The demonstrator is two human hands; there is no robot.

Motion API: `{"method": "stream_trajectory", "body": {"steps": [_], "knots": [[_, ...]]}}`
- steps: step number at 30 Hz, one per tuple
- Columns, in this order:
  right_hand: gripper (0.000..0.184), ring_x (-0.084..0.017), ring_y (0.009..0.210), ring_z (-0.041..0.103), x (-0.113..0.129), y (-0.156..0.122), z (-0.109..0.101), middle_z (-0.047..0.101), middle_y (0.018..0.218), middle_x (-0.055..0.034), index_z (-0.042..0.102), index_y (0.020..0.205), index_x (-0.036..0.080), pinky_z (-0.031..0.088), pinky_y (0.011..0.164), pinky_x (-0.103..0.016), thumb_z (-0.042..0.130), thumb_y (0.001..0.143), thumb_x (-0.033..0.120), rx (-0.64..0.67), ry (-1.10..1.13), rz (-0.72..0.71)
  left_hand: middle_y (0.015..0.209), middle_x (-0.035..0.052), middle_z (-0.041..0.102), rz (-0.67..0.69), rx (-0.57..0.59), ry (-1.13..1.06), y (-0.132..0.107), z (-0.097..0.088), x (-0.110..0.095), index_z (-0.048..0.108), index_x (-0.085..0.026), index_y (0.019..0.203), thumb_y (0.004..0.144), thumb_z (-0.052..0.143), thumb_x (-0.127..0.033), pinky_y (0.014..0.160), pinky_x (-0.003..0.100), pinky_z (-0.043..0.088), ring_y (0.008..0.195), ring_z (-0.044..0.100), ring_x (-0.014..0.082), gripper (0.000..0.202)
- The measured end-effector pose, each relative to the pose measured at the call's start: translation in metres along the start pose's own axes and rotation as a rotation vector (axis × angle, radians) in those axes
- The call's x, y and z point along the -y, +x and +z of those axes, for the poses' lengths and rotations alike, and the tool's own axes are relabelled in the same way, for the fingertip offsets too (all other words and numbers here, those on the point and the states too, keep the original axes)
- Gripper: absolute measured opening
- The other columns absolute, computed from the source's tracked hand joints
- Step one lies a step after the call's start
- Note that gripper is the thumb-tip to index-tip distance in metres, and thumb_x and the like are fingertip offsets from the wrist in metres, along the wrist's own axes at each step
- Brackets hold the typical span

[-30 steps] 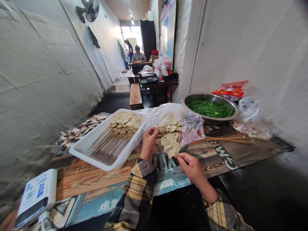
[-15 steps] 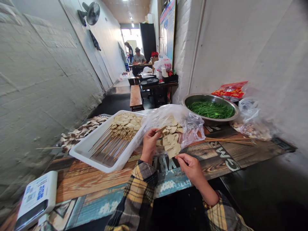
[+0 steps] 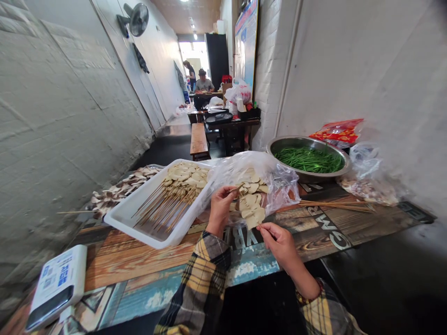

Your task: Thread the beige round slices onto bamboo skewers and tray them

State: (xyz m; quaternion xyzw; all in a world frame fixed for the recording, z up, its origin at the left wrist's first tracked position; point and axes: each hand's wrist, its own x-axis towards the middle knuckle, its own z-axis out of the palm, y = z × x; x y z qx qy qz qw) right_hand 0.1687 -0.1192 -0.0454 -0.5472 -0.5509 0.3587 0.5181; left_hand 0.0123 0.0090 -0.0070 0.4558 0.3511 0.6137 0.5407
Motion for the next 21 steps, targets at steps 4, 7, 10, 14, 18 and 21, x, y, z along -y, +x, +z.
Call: {"method": "stream_trajectory", "body": {"steps": [4, 7, 10, 14, 18, 21], "knots": [[0.029, -0.011, 0.043, 0.044, -0.001, -0.0001, -0.0006, 0.052, 0.05, 0.003, 0.071, 0.085, 0.015, 0.035, 0.046, -0.023, 0.056, 0.086, 0.039, 0.011, 0.004, -0.001, 0.067, -0.0004, 0.065, -0.022, 0.004, -0.007, -0.0013, 0.0005, -0.0014, 0.069, -0.017, 0.075, 0.062, 0.078, -0.028, 0.066, 0.025, 0.044, 0.064, 0.058, 0.0124, 0.019], [0.029, -0.011, 0.044, 0.044, -0.0021, -0.0001, -0.0006, 0.052, 0.05, 0.0031, 0.071, 0.086, 0.015, 0.034, 0.046, -0.023, 0.055, 0.086, 0.038, 0.015, -0.006, 0.0, 0.068, -0.0003, 0.066, -0.012, -0.009, 0.001, -0.0009, 0.0004, -0.0014, 0.068, -0.017, 0.074, 0.062, 0.078, -0.026, 0.066, 0.025, 0.044, 0.065, 0.059, 0.0122, 0.018], [0.028, -0.011, 0.044, 0.045, -0.0021, 0.0003, -0.0005, 0.051, 0.05, 0.0032, 0.072, 0.087, 0.015, 0.034, 0.046, -0.023, 0.054, 0.087, 0.037, 0.019, -0.019, -0.002, 0.069, 0.0, 0.066, 0.007, -0.01, 0.026, -0.0003, 0.0001, -0.0011, 0.069, -0.017, 0.073, 0.062, 0.077, -0.024, 0.066, 0.024, 0.044, 0.066, 0.059, 0.0124, 0.015], [0.028, -0.011, 0.045, 0.044, -0.001, 0.0013, -0.0004, 0.051, 0.051, 0.0033, 0.071, 0.086, 0.015, 0.034, 0.046, -0.023, 0.054, 0.087, 0.037, 0.02, -0.021, -0.007, 0.07, 0.0004, 0.066, 0.014, 0.004, 0.053, -0.0009, 0.0002, -0.0019, 0.069, -0.017, 0.073, 0.063, 0.075, -0.022, 0.067, 0.024, 0.043, 0.068, 0.058, 0.0123, 0.013], [0.029, -0.011, 0.045, 0.044, -0.0018, 0.0019, 0.0004, 0.051, 0.052, 0.003, 0.071, 0.084, 0.015, 0.034, 0.047, -0.023, 0.054, 0.087, 0.038, 0.01, -0.017, -0.001, 0.068, 0.0006, 0.065, -0.007, 0.019, 0.087, -0.0015, 0.0004, -0.0024, 0.07, -0.016, 0.072, 0.063, 0.075, -0.022, 0.066, 0.024, 0.042, 0.066, 0.057, 0.0122, 0.012], [0.03, -0.011, 0.045, 0.044, -0.0039, 0.0017, 0.0007, 0.051, 0.052, 0.003, 0.071, 0.085, 0.015, 0.033, 0.047, -0.023, 0.054, 0.087, 0.039, 0.007, -0.008, 0.014, 0.069, 0.0013, 0.066, -0.022, 0.047, 0.096, -0.0008, -0.0007, -0.0011, 0.071, -0.016, 0.072, 0.064, 0.075, -0.022, 0.065, 0.024, 0.042, 0.067, 0.057, 0.0124, 0.011]]}}
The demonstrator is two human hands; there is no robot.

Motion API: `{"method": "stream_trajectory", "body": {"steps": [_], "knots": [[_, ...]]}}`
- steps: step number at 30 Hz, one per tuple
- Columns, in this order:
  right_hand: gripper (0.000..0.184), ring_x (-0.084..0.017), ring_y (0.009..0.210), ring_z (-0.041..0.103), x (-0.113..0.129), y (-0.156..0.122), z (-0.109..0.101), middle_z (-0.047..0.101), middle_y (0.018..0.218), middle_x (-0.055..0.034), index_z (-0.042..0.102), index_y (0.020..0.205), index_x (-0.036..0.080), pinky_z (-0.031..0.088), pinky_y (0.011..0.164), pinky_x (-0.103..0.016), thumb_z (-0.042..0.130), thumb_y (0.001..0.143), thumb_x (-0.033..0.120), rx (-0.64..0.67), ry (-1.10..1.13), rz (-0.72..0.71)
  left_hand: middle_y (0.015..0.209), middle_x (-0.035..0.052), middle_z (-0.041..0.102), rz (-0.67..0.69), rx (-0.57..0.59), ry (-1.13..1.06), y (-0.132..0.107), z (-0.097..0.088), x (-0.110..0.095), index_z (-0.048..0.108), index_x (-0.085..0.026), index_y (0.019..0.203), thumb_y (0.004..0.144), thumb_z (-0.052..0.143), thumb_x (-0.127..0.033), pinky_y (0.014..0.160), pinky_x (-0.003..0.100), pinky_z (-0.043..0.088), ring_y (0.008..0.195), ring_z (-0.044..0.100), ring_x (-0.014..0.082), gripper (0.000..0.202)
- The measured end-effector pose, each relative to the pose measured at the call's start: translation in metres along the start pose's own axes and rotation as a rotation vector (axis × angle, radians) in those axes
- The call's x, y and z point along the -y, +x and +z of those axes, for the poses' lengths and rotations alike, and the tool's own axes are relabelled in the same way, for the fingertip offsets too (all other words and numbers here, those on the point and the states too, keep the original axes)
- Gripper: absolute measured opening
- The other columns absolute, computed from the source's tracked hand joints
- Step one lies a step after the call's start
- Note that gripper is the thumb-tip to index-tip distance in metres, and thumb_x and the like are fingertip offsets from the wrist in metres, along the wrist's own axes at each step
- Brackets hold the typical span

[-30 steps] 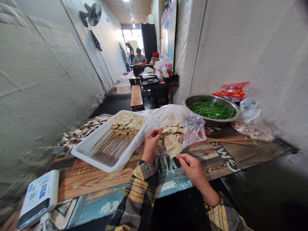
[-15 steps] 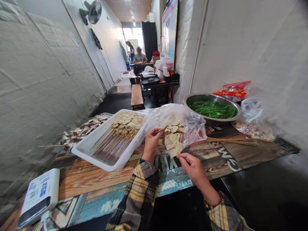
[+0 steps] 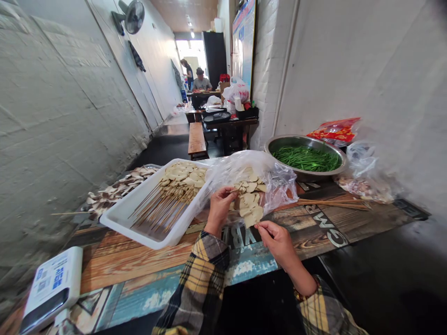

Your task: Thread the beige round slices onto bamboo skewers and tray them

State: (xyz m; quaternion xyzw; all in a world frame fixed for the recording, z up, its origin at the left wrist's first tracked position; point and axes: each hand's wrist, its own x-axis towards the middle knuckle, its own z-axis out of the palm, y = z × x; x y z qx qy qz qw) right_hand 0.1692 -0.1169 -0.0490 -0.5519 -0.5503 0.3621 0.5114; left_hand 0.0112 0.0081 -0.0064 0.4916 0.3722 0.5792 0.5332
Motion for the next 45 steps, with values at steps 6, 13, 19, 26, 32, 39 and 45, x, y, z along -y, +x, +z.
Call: {"method": "stream_trajectory", "body": {"steps": [6, 13, 19, 26, 32, 39, 45], "knots": [[0.032, -0.01, 0.045, 0.043, -0.0024, -0.0004, -0.0011, 0.048, 0.052, 0.0039, 0.071, 0.089, 0.013, 0.033, 0.047, -0.022, 0.054, 0.088, 0.041, 0.021, 0.045, 0.013, 0.068, -0.0001, 0.065, -0.061, 0.042, -0.123, 0.0014, -0.0019, 0.0022, 0.069, -0.016, 0.071, 0.06, 0.077, -0.023, 0.061, 0.022, 0.042, 0.063, 0.055, 0.0106, 0.016], [0.031, -0.01, 0.045, 0.044, -0.0023, -0.0008, -0.0021, 0.048, 0.051, 0.004, 0.07, 0.09, 0.013, 0.032, 0.046, -0.022, 0.054, 0.088, 0.04, 0.043, 0.047, 0.014, 0.068, 0.0003, 0.065, -0.065, -0.04, -0.136, 0.0019, -0.0019, 0.0033, 0.066, -0.016, 0.074, 0.062, 0.076, -0.026, 0.059, 0.022, 0.042, 0.062, 0.058, 0.0113, 0.019], [0.031, -0.01, 0.044, 0.042, -0.0006, -0.0012, -0.0022, 0.048, 0.05, 0.0041, 0.071, 0.088, 0.012, 0.031, 0.045, -0.022, 0.054, 0.088, 0.039, 0.048, 0.03, 0.006, 0.069, 0.0002, 0.064, -0.029, -0.087, -0.095, 0.0032, -0.0033, 0.0065, 0.064, -0.016, 0.078, 0.065, 0.073, -0.026, 0.057, 0.021, 0.041, 0.061, 0.057, 0.0106, 0.019], [0.033, -0.01, 0.045, 0.042, 0.0001, -0.001, -0.0023, 0.049, 0.05, 0.0036, 0.072, 0.089, 0.012, 0.033, 0.046, -0.022, 0.055, 0.087, 0.039, 0.05, 0.033, -0.002, 0.068, -0.0006, 0.063, 0.001, -0.101, -0.081, 0.0037, -0.0046, 0.0067, 0.064, -0.015, 0.078, 0.065, 0.072, -0.026, 0.056, 0.021, 0.04, 0.059, 0.055, 0.0097, 0.018], [0.032, -0.009, 0.044, 0.041, 0.0015, -0.0014, -0.003, 0.051, 0.051, 0.003, 0.073, 0.087, 0.012, 0.033, 0.045, -0.021, 0.055, 0.087, 0.039, 0.043, 0.011, -0.016, 0.068, -0.0004, 0.062, 0.011, -0.116, -0.095, 0.0053, -0.0055, 0.0086, 0.064, -0.015, 0.079, 0.067, 0.072, -0.026, 0.055, 0.021, 0.039, 0.06, 0.056, 0.0097, 0.018], [0.032, -0.01, 0.045, 0.045, 0.0017, -0.0009, -0.002, 0.056, 0.052, 0.0016, 0.073, 0.086, 0.013, 0.035, 0.044, -0.021, 0.055, 0.086, 0.039, 0.032, -0.008, -0.03, 0.069, 0.0001, 0.062, 0.008, -0.126, -0.086, 0.0053, -0.0054, 0.009, 0.064, -0.015, 0.079, 0.068, 0.072, -0.026, 0.055, 0.02, 0.038, 0.062, 0.057, 0.0102, 0.017], [0.032, -0.011, 0.046, 0.045, 0.0014, -0.0007, -0.0022, 0.054, 0.052, 0.0017, 0.073, 0.087, 0.013, 0.034, 0.044, -0.021, 0.053, 0.086, 0.038, 0.043, -0.04, -0.033, 0.068, -0.0006, 0.062, 0.016, -0.134, -0.092, 0.0055, -0.0051, 0.0083, 0.064, -0.016, 0.078, 0.067, 0.072, -0.025, 0.055, 0.02, 0.038, 0.06, 0.055, 0.0092, 0.016]]}}
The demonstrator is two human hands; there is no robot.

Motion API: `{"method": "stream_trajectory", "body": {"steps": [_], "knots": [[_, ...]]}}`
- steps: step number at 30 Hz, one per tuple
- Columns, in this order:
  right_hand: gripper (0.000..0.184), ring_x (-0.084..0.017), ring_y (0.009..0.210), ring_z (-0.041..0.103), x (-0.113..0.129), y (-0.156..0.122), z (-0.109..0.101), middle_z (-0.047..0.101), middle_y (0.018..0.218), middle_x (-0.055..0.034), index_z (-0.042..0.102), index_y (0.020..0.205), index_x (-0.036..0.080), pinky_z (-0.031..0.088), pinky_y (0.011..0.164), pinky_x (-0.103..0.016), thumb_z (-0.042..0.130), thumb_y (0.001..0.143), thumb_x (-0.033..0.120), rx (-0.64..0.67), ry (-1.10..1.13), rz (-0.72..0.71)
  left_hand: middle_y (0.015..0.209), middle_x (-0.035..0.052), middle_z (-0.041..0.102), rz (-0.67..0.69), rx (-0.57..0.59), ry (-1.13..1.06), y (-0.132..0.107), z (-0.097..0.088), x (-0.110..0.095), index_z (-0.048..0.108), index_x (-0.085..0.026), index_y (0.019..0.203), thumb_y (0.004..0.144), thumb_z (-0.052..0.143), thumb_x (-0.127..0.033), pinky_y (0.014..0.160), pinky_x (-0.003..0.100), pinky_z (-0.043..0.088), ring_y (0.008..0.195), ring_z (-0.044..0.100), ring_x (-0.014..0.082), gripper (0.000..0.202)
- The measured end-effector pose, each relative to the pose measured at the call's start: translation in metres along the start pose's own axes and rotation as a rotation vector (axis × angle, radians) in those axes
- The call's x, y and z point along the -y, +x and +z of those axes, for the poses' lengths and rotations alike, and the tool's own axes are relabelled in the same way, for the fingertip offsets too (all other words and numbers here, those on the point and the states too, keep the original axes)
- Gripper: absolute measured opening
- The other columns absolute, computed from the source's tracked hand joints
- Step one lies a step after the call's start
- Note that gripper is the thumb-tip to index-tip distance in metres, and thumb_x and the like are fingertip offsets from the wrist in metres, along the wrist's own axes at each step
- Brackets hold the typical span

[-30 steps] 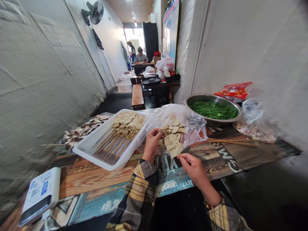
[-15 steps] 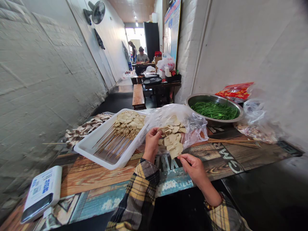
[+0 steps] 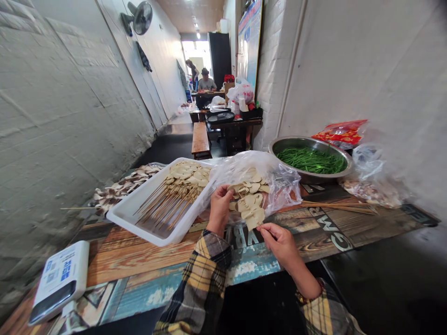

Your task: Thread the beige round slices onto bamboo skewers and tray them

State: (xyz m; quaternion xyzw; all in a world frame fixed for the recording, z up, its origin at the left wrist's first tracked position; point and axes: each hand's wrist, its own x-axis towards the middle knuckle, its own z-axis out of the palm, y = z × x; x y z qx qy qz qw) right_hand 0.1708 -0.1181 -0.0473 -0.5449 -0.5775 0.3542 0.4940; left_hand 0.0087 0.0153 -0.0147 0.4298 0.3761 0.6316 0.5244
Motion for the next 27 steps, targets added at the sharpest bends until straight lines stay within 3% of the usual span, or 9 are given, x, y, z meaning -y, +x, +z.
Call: {"method": "stream_trajectory", "body": {"steps": [27], "knots": [[0.035, -0.01, 0.043, 0.045, 0.002, 0.002, 0.002, 0.052, 0.05, 0.0032, 0.072, 0.084, 0.013, 0.036, 0.046, -0.022, 0.054, 0.087, 0.042, -0.023, 0.011, 0.024, 0.067, 0.0001, 0.064, 0.033, 0.057, 0.151, -0.008, 0.007, -0.013, 0.068, -0.016, 0.073, 0.064, 0.075, -0.029, 0.061, 0.023, 0.04, 0.063, 0.055, 0.0121, 0.016]]}}
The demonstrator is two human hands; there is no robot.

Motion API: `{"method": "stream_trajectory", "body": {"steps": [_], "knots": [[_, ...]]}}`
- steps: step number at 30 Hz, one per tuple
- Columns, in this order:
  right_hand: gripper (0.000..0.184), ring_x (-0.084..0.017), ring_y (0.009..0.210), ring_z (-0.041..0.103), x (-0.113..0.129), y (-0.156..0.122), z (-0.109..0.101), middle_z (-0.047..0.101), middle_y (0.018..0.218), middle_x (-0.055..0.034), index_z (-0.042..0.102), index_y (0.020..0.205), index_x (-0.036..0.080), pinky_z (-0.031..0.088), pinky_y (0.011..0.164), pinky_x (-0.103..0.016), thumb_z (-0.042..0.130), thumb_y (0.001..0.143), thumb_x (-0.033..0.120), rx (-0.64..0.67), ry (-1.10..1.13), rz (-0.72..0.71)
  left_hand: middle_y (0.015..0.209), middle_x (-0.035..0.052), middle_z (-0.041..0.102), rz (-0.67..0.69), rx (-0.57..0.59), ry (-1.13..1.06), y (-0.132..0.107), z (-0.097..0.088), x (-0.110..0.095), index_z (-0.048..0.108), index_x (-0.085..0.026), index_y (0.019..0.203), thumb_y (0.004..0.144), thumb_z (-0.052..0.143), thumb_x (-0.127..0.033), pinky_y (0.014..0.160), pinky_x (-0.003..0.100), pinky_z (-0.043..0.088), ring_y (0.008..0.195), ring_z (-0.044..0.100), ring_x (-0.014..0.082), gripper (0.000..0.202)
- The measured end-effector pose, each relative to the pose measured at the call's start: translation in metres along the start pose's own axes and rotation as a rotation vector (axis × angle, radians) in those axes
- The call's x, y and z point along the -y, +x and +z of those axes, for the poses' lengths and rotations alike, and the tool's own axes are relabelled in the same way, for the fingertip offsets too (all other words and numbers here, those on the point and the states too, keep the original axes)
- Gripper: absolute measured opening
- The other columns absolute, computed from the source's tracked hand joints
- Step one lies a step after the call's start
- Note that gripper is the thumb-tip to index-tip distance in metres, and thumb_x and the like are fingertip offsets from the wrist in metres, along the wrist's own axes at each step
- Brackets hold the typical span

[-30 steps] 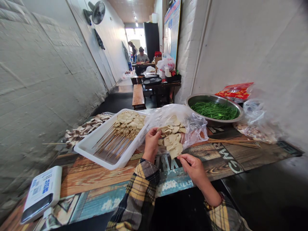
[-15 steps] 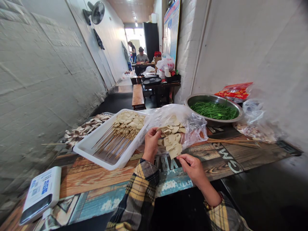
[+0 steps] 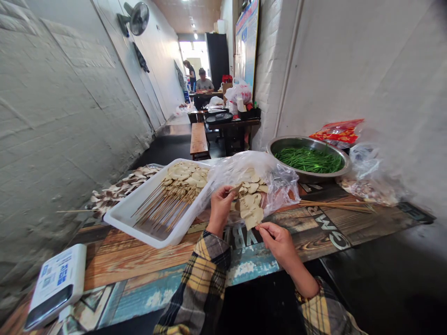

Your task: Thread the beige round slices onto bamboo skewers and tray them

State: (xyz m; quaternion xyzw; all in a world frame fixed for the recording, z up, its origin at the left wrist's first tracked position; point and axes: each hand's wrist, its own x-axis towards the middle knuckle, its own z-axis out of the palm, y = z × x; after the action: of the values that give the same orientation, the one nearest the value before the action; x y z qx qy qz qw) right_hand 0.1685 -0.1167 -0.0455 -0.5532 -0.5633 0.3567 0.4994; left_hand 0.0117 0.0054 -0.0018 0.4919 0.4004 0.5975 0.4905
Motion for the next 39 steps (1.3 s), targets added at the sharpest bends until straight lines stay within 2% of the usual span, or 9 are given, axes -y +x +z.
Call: {"method": "stream_trajectory", "body": {"steps": [4, 10, 18, 29, 39], "knots": [[0.035, -0.01, 0.044, 0.044, -0.0002, 0.0, -0.0001, 0.05, 0.049, 0.0037, 0.072, 0.083, 0.013, 0.035, 0.046, -0.022, 0.054, 0.087, 0.043, 0.0, -0.002, -0.002, 0.066, -0.0003, 0.063, -0.003, 0.012, -0.018, 0.0001, -0.0001, -0.0001, 0.067, -0.016, 0.07, 0.064, 0.075, -0.028, 0.06, 0.023, 0.04, 0.063, 0.054, 0.0118, 0.015], [0.034, -0.01, 0.045, 0.043, -0.002, -0.0012, -0.0012, 0.05, 0.05, 0.0036, 0.072, 0.086, 0.013, 0.035, 0.046, -0.022, 0.054, 0.088, 0.042, -0.002, 0.024, -0.006, 0.066, -0.0005, 0.062, -0.083, 0.068, -0.131, 0.0029, -0.0023, 0.0064, 0.066, -0.016, 0.072, 0.063, 0.074, -0.027, 0.058, 0.022, 0.04, 0.06, 0.054, 0.0103, 0.016], [0.034, -0.01, 0.045, 0.045, -0.0049, -0.0022, -0.0021, 0.054, 0.053, 0.0019, 0.073, 0.087, 0.013, 0.035, 0.046, -0.022, 0.054, 0.088, 0.041, 0.021, 0.021, -0.023, 0.061, -0.0024, 0.059, -0.243, 0.017, -0.279, -0.0008, -0.0001, -0.0004, 0.061, -0.016, 0.071, 0.057, 0.075, -0.024, 0.051, 0.02, 0.035, 0.054, 0.053, 0.0085, 0.02], [0.035, -0.011, 0.045, 0.049, 0.0003, -0.0026, -0.0018, 0.058, 0.052, 0.0004, 0.074, 0.085, 0.014, 0.039, 0.046, -0.022, 0.055, 0.086, 0.044, -0.008, -0.02, -0.039, 0.059, -0.0023, 0.059, -0.195, -0.008, -0.226, -0.0016, -0.0009, -0.0009, 0.062, -0.016, 0.07, 0.06, 0.077, -0.03, 0.05, 0.02, 0.036, 0.052, 0.052, 0.0082, 0.023], [0.034, -0.012, 0.044, 0.05, -0.0087, -0.0039, -0.0017, 0.059, 0.053, -0.0004, 0.076, 0.092, 0.013, 0.039, 0.045, -0.024, 0.057, 0.086, 0.041, 0.019, 0.013, -0.043, 0.056, -0.0042, 0.057, -0.331, -0.068, -0.389, 0.0017, -0.0031, 0.0027, 0.059, -0.015, 0.067, 0.052, 0.08, -0.025, 0.048, 0.02, 0.035, 0.048, 0.053, 0.0078, 0.027]]}}
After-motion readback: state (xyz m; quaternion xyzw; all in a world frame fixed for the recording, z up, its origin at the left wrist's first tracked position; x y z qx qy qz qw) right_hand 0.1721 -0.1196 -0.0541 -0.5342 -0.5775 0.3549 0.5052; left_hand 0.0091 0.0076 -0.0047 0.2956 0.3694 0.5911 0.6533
